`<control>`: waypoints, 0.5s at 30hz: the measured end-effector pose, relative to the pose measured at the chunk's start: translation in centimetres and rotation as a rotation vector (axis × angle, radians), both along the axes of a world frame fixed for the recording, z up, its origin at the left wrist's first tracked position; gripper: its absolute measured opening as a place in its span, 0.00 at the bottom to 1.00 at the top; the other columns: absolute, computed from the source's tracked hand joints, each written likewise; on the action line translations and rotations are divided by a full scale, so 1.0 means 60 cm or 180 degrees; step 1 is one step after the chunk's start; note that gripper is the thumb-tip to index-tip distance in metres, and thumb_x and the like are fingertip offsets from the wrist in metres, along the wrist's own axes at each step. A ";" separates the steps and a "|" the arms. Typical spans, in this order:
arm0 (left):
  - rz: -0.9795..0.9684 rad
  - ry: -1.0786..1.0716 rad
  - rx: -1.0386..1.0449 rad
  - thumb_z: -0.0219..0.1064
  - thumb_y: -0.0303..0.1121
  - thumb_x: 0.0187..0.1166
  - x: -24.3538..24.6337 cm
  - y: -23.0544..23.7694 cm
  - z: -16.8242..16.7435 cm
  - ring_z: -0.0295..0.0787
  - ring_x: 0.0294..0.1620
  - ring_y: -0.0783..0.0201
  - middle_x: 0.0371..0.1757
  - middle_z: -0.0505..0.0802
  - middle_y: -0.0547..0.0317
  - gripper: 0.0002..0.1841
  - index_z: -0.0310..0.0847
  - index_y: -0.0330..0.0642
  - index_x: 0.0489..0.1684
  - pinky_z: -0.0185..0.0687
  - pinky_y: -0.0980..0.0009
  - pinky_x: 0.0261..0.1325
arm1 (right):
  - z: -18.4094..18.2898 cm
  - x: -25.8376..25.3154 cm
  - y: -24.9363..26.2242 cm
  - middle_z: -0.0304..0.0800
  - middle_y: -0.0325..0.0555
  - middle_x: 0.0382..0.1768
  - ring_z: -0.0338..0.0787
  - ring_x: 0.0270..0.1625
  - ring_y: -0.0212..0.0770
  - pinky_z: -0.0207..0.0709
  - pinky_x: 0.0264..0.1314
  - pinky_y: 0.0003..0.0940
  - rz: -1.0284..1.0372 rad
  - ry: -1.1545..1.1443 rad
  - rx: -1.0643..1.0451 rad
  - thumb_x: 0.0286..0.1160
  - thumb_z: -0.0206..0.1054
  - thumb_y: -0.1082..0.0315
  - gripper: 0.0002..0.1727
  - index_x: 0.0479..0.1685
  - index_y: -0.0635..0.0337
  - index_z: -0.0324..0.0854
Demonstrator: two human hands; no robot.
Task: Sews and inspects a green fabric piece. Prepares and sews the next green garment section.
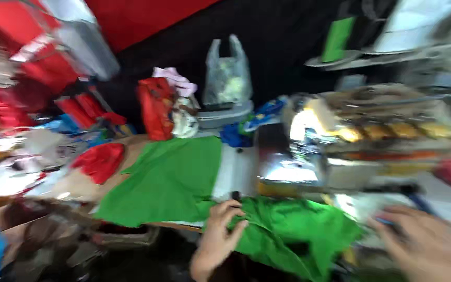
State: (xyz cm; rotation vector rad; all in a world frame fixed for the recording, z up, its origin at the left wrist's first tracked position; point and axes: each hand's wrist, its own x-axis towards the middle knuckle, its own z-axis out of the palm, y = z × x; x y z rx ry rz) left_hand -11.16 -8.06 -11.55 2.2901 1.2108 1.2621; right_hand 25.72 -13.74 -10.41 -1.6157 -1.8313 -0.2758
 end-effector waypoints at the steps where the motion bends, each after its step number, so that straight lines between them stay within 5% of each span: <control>1: -0.0002 0.0026 0.0021 0.69 0.41 0.79 0.000 0.003 -0.005 0.85 0.69 0.56 0.62 0.92 0.55 0.11 0.93 0.45 0.47 0.78 0.52 0.74 | -0.016 -0.005 0.006 0.90 0.71 0.52 0.89 0.58 0.73 0.77 0.62 0.70 -0.0159 -0.0082 0.0265 0.81 0.63 0.56 0.21 0.43 0.70 0.89; 7: -0.0260 0.0150 -0.0049 0.67 0.43 0.81 0.002 0.013 -0.007 0.83 0.69 0.52 0.62 0.91 0.47 0.15 0.92 0.41 0.48 0.74 0.49 0.73 | -0.033 -0.003 0.018 0.93 0.52 0.49 0.91 0.57 0.57 0.81 0.63 0.61 -0.0507 -0.0135 0.0502 0.77 0.69 0.53 0.17 0.37 0.59 0.91; 15: -0.0219 0.0105 -0.0092 0.67 0.44 0.81 0.003 0.013 -0.009 0.82 0.68 0.55 0.62 0.91 0.48 0.15 0.92 0.42 0.46 0.72 0.55 0.72 | -0.017 -0.002 0.035 0.92 0.56 0.48 0.89 0.55 0.62 0.78 0.58 0.63 -0.0924 -0.0047 0.0295 0.75 0.72 0.52 0.19 0.37 0.62 0.89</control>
